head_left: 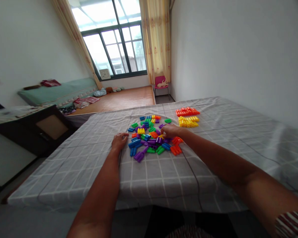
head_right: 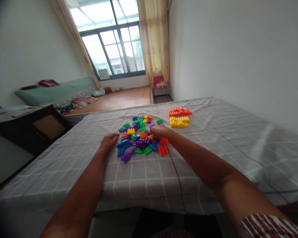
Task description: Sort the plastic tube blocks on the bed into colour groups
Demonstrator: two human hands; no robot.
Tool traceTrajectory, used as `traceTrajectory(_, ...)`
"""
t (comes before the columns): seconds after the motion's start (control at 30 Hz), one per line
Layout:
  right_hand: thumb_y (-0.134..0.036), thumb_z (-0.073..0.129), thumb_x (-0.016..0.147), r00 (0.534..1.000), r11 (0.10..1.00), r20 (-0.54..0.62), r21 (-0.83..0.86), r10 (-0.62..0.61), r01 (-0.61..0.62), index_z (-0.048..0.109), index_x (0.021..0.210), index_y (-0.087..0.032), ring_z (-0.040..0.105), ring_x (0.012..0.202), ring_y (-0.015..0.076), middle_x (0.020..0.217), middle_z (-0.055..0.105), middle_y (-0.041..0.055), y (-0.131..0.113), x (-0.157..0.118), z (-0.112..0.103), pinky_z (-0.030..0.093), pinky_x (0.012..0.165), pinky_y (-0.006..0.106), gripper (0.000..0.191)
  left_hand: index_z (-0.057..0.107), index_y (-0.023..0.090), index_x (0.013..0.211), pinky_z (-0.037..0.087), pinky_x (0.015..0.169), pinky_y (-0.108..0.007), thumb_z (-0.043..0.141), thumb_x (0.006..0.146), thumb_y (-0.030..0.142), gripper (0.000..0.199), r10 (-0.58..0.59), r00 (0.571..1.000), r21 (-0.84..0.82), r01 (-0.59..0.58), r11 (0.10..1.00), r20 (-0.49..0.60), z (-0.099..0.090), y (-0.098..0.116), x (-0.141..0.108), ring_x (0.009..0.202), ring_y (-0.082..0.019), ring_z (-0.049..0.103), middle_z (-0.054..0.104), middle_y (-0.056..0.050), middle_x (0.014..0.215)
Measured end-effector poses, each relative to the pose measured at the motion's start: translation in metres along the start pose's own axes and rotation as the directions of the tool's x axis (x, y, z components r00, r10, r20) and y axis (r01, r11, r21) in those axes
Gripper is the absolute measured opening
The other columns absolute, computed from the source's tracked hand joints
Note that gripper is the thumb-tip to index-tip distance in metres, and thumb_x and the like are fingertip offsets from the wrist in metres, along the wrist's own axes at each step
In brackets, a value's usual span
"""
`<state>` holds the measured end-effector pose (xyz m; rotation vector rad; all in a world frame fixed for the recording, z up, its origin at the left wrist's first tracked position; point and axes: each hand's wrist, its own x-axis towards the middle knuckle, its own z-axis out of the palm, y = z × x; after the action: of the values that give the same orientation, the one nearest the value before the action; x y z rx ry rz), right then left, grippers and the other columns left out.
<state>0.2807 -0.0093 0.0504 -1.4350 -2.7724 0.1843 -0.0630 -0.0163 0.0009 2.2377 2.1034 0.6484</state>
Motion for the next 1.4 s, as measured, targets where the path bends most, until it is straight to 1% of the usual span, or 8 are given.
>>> traceTrajectory(0.13,-0.037,0.074,0.071,0.999,0.969,-0.014,0.246,-0.032,0.034,0.072,0.095,-0.021,0.063,0.086,0.0195,0.093,0.071,0.0039,0.010,-0.002,-0.013,0.046,0.070,0.025,0.029,0.074,0.022,0.104,0.044,0.099,-0.028,0.050,0.085,0.028,0.032,-0.004,1.000,0.009,0.003,1.000,0.001,0.000,0.001,-0.001,0.109,-0.019,0.062,0.070,-0.005,0.113)
traceTrajectory(0.27,-0.042,0.073,0.071,0.954,0.780,-0.266,0.622,0.137,0.062,0.069,0.091,-0.016,0.062,0.074,0.0151,0.084,0.070,0.0041,0.066,-0.027,-0.027,0.048,0.066,0.024,0.033,0.074,0.022,0.105,0.045,0.098,-0.028,0.050,0.084,0.028,0.032,-0.014,1.000,-0.002,0.014,1.000,-0.001,-0.001,0.002,-0.001,0.108,-0.019,0.062,0.070,-0.006,0.113)
traceTrajectory(0.4,-0.045,0.076,0.067,0.729,0.556,-0.326,0.827,0.601,-0.089,0.067,0.088,-0.013,0.060,0.066,0.0137,0.078,0.069,0.0070,0.138,-0.071,-0.024,0.047,0.056,0.022,0.039,0.074,0.022,0.104,0.046,0.097,-0.028,0.049,0.085,0.029,0.032,-0.024,1.000,-0.004,0.024,1.000,-0.002,-0.003,0.002,0.000,0.107,-0.020,0.063,0.070,-0.006,0.114)
traceTrajectory(0.53,-0.037,0.075,0.068,0.564,0.418,-0.187,0.853,0.804,-0.314,0.068,0.081,-0.013,0.060,0.059,0.0134,0.071,0.069,0.0066,0.182,-0.103,0.000,0.041,0.048,0.020,0.029,0.074,0.023,0.103,0.046,0.097,-0.029,0.050,0.084,0.029,0.031,-0.025,1.000,0.002,0.025,1.000,-0.001,-0.005,0.004,0.000,0.107,-0.020,0.063,0.071,-0.005,0.113)
traceTrajectory(1.07,-0.042,0.060,0.081,0.645,0.598,-0.141,0.560,0.751,-0.573,0.068,0.065,-0.015,0.059,0.053,0.0140,0.057,0.065,0.0038,0.192,-0.094,0.025,0.042,0.054,0.023,0.032,0.073,0.022,0.107,0.046,0.098,-0.030,0.048,0.085,0.028,0.034,-0.027,0.999,0.029,0.026,0.999,0.023,-0.004,0.003,0.002,0.109,-0.020,0.062,0.069,-0.007,0.117)
traceTrajectory(1.17,-0.042,0.059,0.081,0.664,0.677,-0.222,0.460,0.714,-0.575,0.071,0.069,-0.016,0.061,0.059,0.0159,0.062,0.067,0.0045,0.189,-0.096,0.026,0.041,0.057,0.024,0.030,0.073,0.022,0.106,0.045,0.098,-0.030,0.048,0.085,0.029,0.033,-0.027,0.999,0.026,0.026,0.999,0.018,-0.003,0.002,0.001,0.110,-0.020,0.062,0.069,-0.006,0.117)
traceTrajectory(1.33,-0.039,0.054,0.086,0.492,0.735,-0.552,0.420,0.673,-0.532,0.072,0.092,-0.017,0.064,0.078,0.0207,0.087,0.072,0.0099,0.158,-0.090,0.011,0.044,0.067,0.027,0.029,0.074,0.023,0.104,0.044,0.099,-0.030,0.049,0.084,0.027,0.032,-0.038,0.999,0.013,0.038,0.999,-0.003,-0.001,0.004,0.000,0.108,-0.021,0.062,0.070,-0.005,0.113)
traceTrajectory(1.4,-0.036,0.051,0.088,0.590,0.828,-0.582,0.395,0.560,-0.397,0.071,0.096,-0.017,0.064,0.079,0.0200,0.090,0.073,0.0091,0.126,-0.076,0.000,0.045,0.071,0.027,0.028,0.074,0.023,0.104,0.044,0.100,-0.031,0.050,0.084,0.027,0.032,-0.042,0.999,0.004,0.042,0.999,-0.007,-0.001,0.006,0.000,0.108,-0.021,0.061,0.070,-0.006,0.113)
